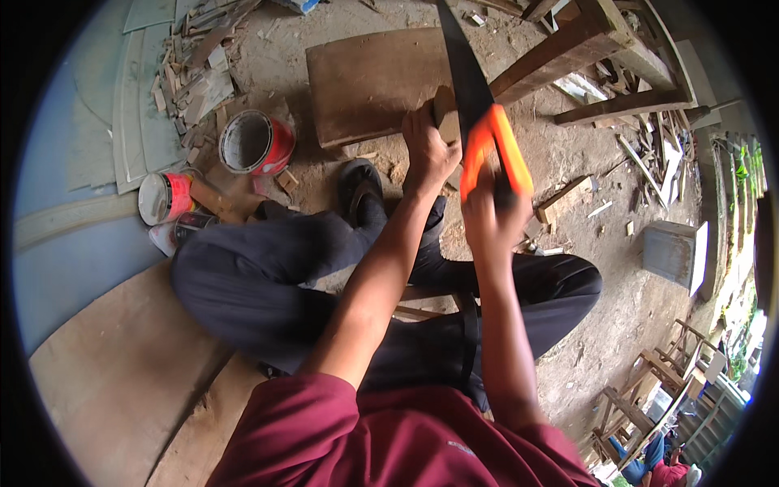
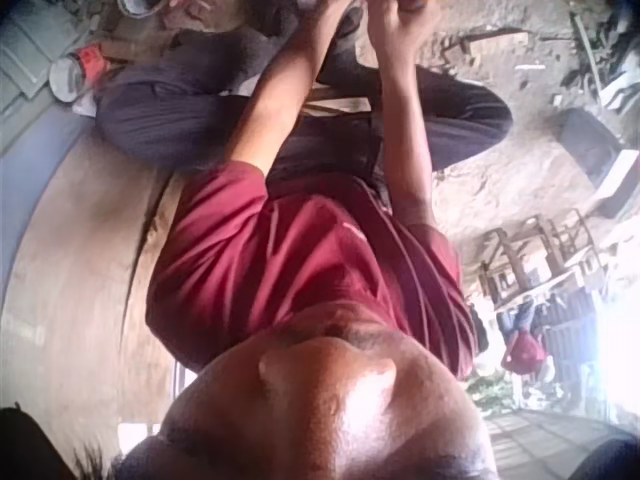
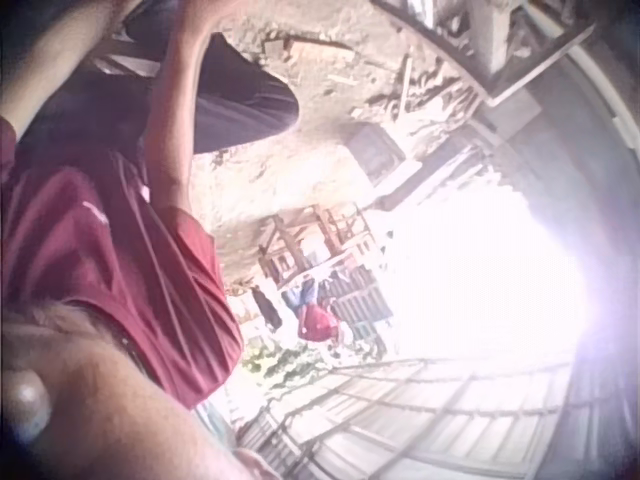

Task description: The person sits on the floor and uses a hand saw to cut a small wooden block placed on a larger wooden frame. After sawing, the person lifts the frame and adjusts its position.

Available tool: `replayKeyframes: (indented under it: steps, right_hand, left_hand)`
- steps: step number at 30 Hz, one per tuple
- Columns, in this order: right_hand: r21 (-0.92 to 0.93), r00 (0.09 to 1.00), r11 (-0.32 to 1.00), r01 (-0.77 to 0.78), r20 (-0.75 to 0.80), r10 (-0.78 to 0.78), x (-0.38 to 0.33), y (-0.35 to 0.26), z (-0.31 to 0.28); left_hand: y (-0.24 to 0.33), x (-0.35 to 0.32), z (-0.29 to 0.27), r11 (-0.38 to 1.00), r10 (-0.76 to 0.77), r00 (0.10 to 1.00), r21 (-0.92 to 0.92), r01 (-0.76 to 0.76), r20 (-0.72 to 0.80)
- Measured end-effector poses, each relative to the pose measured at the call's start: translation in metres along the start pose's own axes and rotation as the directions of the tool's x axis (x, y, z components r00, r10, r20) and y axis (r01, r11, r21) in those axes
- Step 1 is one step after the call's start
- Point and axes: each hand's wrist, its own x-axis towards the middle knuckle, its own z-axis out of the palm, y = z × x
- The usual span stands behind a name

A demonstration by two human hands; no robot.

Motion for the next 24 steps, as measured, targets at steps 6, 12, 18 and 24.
replayKeyframes:
  steps: [6, 12, 18, 24]
  right_hand:
    - [-0.034, 0.990, 0.994, -0.102, 0.097, 0.105, -0.058, -0.007, -0.014]
    - [-0.036, 0.996, 0.995, -0.088, 0.021, 0.089, -0.024, -0.006, -0.018]
    - [0.004, 0.985, 0.987, -0.158, 0.066, 0.157, 0.016, -0.025, -0.002]
    - [-0.020, 0.996, 0.998, -0.058, 0.064, 0.059, 0.013, -0.028, 0.006]
  left_hand:
    - [-0.020, -0.002, -0.002, 0.998, -0.060, 0.994, -0.005, 0.061, 0.087]
    - [-0.002, -0.001, 0.000, 0.999, 0.049, 0.999, 0.003, -0.049, -0.012]
    - [-0.021, 0.001, 0.001, 0.996, -0.053, 0.995, -0.066, 0.059, 0.090]
    - [-0.004, 0.022, -0.005, 0.998, -0.055, 0.997, -0.040, 0.057, 0.059]
